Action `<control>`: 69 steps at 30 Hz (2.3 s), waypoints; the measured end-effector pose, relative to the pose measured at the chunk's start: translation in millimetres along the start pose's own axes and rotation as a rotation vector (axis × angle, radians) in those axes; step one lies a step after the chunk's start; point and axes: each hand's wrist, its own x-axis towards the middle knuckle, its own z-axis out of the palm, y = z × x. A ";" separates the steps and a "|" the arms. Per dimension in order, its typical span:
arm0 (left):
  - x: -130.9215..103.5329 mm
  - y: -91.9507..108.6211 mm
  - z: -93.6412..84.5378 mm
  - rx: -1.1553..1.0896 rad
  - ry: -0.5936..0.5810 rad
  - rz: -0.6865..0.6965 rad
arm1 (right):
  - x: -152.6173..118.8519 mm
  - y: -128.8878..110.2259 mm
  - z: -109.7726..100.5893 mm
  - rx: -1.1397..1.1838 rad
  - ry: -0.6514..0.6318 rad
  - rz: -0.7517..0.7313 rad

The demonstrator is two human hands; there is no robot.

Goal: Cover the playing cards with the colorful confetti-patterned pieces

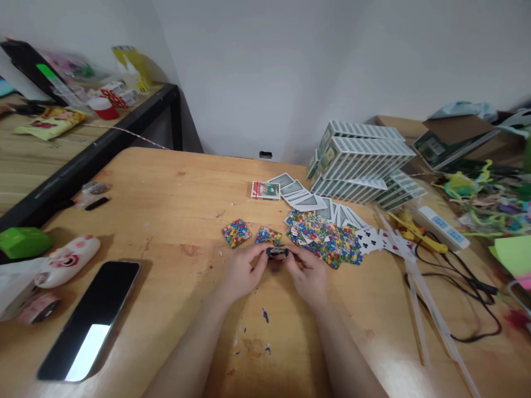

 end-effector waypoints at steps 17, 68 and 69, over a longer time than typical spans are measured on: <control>3.1 1.4 7.5 0.046 0.155 0.044 | 1.3 -5.2 4.0 -0.125 -0.017 -0.131; -1.1 1.6 8.2 0.666 0.254 0.260 | 9.6 -1.9 8.2 0.326 0.073 0.315; -1.2 1.6 8.2 0.669 0.256 0.257 | 9.2 -2.1 8.4 0.313 0.075 0.312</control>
